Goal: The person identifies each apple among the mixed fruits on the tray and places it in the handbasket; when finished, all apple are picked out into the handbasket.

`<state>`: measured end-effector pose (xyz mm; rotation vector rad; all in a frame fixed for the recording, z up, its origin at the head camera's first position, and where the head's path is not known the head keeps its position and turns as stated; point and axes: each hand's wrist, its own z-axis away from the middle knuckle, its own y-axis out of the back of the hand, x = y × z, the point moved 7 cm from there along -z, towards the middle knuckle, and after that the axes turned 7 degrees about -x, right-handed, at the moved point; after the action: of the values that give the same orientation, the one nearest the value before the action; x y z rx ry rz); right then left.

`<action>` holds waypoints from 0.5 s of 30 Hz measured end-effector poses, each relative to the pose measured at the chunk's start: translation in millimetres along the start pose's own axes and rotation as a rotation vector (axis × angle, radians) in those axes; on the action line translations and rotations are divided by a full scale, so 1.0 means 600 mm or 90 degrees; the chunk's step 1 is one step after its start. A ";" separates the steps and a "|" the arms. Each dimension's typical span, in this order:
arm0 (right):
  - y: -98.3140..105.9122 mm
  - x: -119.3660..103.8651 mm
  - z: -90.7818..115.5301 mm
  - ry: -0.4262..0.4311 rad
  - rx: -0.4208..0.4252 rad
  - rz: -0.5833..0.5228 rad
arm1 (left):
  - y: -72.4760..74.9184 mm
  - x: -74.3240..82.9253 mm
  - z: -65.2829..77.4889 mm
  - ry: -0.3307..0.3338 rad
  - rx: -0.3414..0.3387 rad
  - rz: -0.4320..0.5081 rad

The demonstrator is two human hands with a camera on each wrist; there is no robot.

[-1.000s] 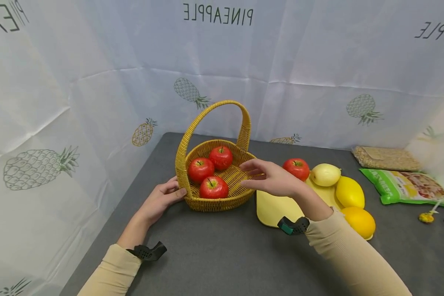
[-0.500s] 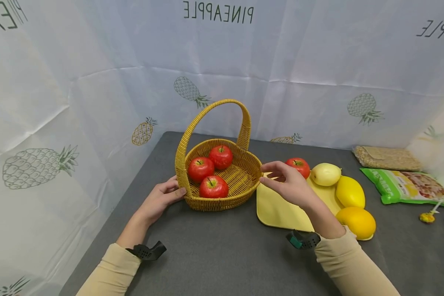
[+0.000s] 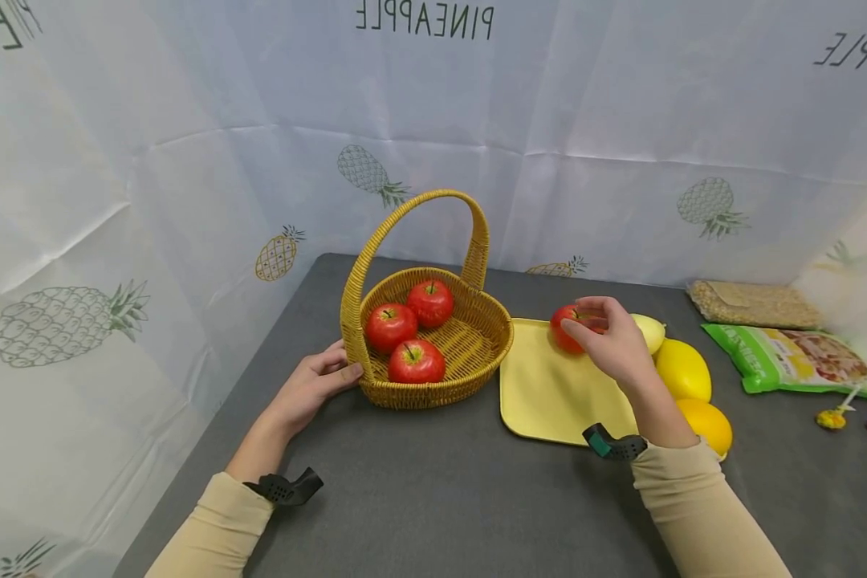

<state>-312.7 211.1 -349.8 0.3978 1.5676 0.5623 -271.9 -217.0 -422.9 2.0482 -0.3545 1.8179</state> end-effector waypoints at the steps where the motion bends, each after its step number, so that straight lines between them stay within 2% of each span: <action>1: 0.005 0.005 -0.001 -0.006 0.003 0.000 | 0.000 0.000 0.000 0.000 -0.001 0.000; 6: 0.022 0.027 -0.006 -0.039 0.010 0.008 | 0.000 -0.001 0.002 -0.002 -0.006 0.001; 15: 0.019 0.044 -0.017 -0.053 -0.016 0.058 | 0.001 -0.001 -0.001 -0.006 -0.002 -0.007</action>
<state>-326.0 234.1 -365.0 0.4690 1.4667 0.6279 -272.9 -217.3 -423.2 2.0529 -0.3472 1.8004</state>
